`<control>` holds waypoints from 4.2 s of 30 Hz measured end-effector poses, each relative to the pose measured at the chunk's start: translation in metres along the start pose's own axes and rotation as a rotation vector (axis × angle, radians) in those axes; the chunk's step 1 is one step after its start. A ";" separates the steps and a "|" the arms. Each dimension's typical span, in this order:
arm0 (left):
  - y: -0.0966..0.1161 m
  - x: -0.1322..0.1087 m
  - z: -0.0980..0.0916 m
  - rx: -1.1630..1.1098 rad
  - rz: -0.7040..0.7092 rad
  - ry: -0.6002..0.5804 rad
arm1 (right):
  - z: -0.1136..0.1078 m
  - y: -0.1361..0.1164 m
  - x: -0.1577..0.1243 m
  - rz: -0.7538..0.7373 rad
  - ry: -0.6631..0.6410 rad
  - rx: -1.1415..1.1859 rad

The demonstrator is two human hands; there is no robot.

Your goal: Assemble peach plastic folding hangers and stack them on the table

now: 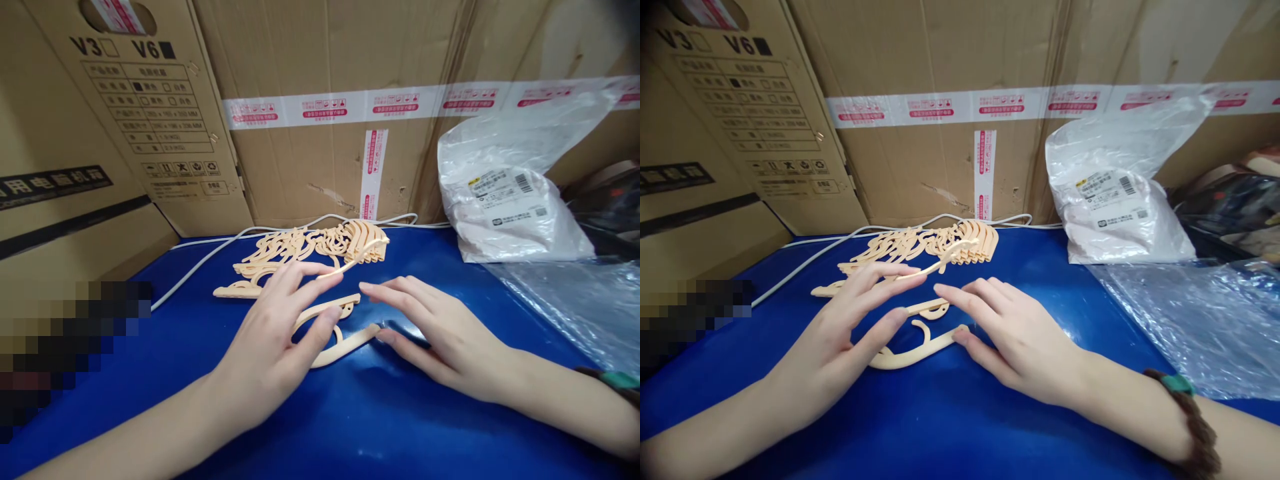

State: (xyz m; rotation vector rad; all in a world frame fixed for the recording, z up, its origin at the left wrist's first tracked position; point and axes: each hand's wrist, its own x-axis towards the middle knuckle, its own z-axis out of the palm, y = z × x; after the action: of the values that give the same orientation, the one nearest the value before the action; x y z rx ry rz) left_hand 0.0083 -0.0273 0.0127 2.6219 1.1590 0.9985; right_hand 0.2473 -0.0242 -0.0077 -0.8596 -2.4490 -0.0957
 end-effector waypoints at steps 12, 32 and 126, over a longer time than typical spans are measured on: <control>0.002 -0.002 0.002 -0.092 0.417 -0.180 | 0.000 0.001 -0.002 -0.001 0.089 0.066; -0.037 0.011 0.003 0.248 0.223 -0.194 | -0.002 -0.005 0.004 -0.223 -0.221 0.028; -0.015 0.003 0.008 -0.133 0.050 -0.575 | 0.002 0.006 0.002 0.348 -0.182 0.229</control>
State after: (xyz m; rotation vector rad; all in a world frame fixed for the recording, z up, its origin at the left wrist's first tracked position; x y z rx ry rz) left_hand 0.0049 -0.0132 0.0032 2.5734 0.8542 0.2671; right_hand 0.2485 -0.0178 -0.0092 -1.2154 -2.3699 0.3973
